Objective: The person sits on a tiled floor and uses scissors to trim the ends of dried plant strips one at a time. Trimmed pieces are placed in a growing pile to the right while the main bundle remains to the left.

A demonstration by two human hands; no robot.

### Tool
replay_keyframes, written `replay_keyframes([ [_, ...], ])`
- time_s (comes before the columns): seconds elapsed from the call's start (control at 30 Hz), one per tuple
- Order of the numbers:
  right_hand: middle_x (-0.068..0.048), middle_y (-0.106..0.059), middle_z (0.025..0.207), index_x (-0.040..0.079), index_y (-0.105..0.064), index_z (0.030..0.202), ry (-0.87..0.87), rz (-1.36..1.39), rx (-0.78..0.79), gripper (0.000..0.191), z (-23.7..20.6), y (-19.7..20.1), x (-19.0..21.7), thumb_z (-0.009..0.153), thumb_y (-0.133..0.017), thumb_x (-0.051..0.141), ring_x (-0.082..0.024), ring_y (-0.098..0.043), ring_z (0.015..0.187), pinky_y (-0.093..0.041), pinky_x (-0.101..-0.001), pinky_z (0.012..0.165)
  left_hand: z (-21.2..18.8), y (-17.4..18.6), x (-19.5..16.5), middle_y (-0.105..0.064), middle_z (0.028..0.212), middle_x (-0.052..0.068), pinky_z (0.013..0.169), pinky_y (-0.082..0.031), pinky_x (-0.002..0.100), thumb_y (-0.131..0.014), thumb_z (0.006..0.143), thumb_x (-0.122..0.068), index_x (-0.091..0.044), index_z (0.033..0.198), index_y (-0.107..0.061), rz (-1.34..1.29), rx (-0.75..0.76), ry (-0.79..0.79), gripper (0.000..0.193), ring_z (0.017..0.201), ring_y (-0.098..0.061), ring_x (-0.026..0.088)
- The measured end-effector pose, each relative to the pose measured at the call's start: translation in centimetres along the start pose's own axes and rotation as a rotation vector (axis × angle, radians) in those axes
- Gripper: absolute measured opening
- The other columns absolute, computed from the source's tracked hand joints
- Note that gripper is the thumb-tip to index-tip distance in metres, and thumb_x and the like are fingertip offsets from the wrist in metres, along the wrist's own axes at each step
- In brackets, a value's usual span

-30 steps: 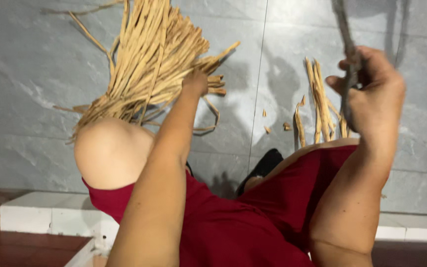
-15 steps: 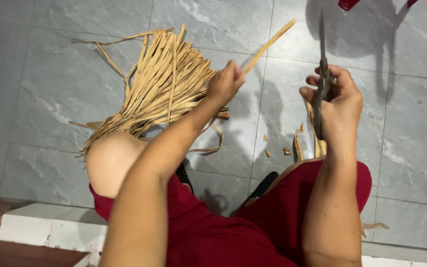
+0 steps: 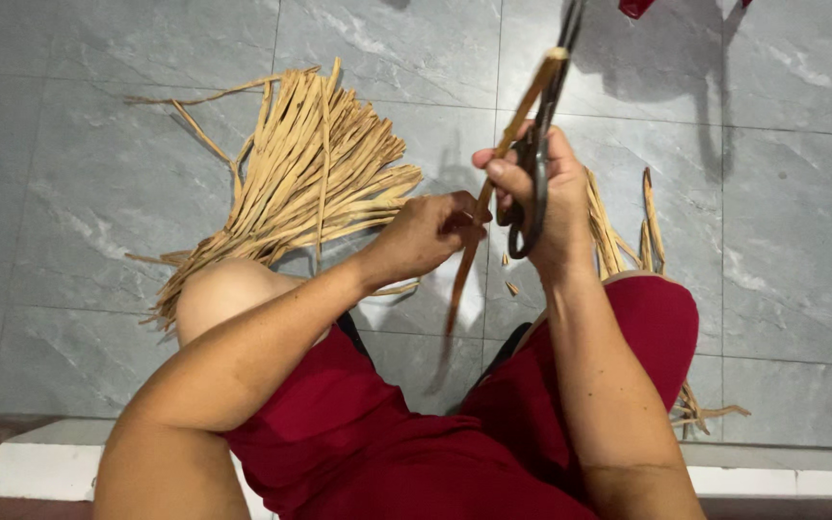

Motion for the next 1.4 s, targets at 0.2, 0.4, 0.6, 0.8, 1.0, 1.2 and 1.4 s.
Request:
replay_keyframes([
  [0.2, -0.003, -0.073, 0.085, 0.011, -0.058, 0.113, -0.053, -0.039, 0.038, 0.032, -0.4, -1.2, -1.1, 0.089, -0.079, 0.006, -0.004, -0.058, 0.058, -0.042, -0.0170, 0.047, 0.1, 4.5, -1.8, -0.071, 0.116, 0.006, 0.063, -0.058, 0.018, -0.066, 0.100, -0.007, -0.004, 0.122, -0.064, -0.209, -0.415, -0.071, 0.023, 0.084, -0.070, 0.005],
  [0.4, 0.003, -0.066, 0.082, 0.011, -0.058, 0.115, 0.009, -0.104, 0.048, 0.034, -0.5, -2.1, -2.5, 0.091, -0.081, 0.003, -0.002, -0.055, 0.063, -0.039, -0.0176, 0.053, -0.1, 5.6, -3.6, -0.072, 0.113, 0.006, 0.068, -0.057, 0.018, -0.074, 0.098, -0.010, -0.001, 0.125, -0.061, -0.261, -0.523, -0.261, 0.031, 0.084, -0.067, 0.005],
  [0.6, 0.002, -0.071, 0.088, 0.010, -0.058, 0.116, 0.047, -0.175, 0.107, 0.032, -0.7, -2.8, -3.2, 0.093, -0.079, 0.002, -0.002, -0.058, 0.072, -0.040, -0.0172, 0.060, 0.7, 6.3, -2.4, -0.071, 0.103, 0.004, 0.082, -0.059, 0.022, -0.071, 0.105, -0.008, 0.000, 0.117, -0.065, -0.492, -0.458, -0.263, 0.016, 0.089, -0.066, 0.006],
  [0.8, 0.003, -0.067, 0.086, 0.010, -0.059, 0.116, -0.021, -0.058, 0.095, 0.033, -0.6, -2.8, -2.8, 0.090, -0.078, 0.003, -0.006, -0.067, 0.076, -0.043, -0.0182, 0.055, 0.8, 6.1, -2.3, -0.071, 0.097, 0.000, 0.081, -0.057, 0.021, -0.064, 0.105, -0.010, -0.001, 0.119, -0.067, -0.494, -0.395, -0.201, 0.017, 0.087, -0.066, 0.005],
  [1.0, -0.007, -0.072, 0.088, 0.005, -0.061, 0.116, -0.110, 0.075, 0.254, 0.034, -0.6, -3.2, -2.3, 0.089, -0.081, 0.011, -0.006, -0.057, 0.062, -0.045, -0.0183, 0.054, 0.7, 6.3, -2.6, -0.071, 0.097, 0.000, 0.074, -0.057, 0.022, -0.065, 0.104, -0.013, -0.003, 0.118, -0.065, -0.577, -0.303, -0.175, 0.017, 0.087, -0.067, 0.004],
  [1.2, -0.007, -0.075, 0.092, 0.005, -0.063, 0.119, -0.094, 0.015, 0.277, 0.033, -0.7, -2.8, -2.3, 0.091, -0.079, 0.015, -0.006, -0.058, 0.063, -0.046, -0.0195, 0.055, 0.4, 6.4, -2.9, -0.072, 0.104, 0.001, 0.077, -0.055, 0.020, -0.066, 0.105, -0.016, -0.004, 0.125, -0.065, -0.518, -0.299, -0.259, 0.023, 0.091, -0.067, 0.004],
  [1.4, -0.007, -0.077, 0.104, 0.008, -0.059, 0.126, 0.056, -0.090, 0.186, 0.035, -0.9, -2.2, -2.1, 0.096, -0.077, 0.009, -0.006, -0.060, 0.076, -0.048, -0.0191, 0.065, 0.4, 6.1, -2.6, -0.072, 0.101, 0.005, 0.081, -0.062, 0.024, -0.066, 0.107, -0.011, -0.001, 0.123, -0.066, -0.516, -0.324, -0.260, 0.019, 0.089, -0.069, 0.009],
])
Point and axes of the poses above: each hand's wrist, its own z-axis towards the middle knuckle, its own y-axis out of the back of the hand, x = y × z, the point moved 4 cm from there along z, towards the middle knuckle
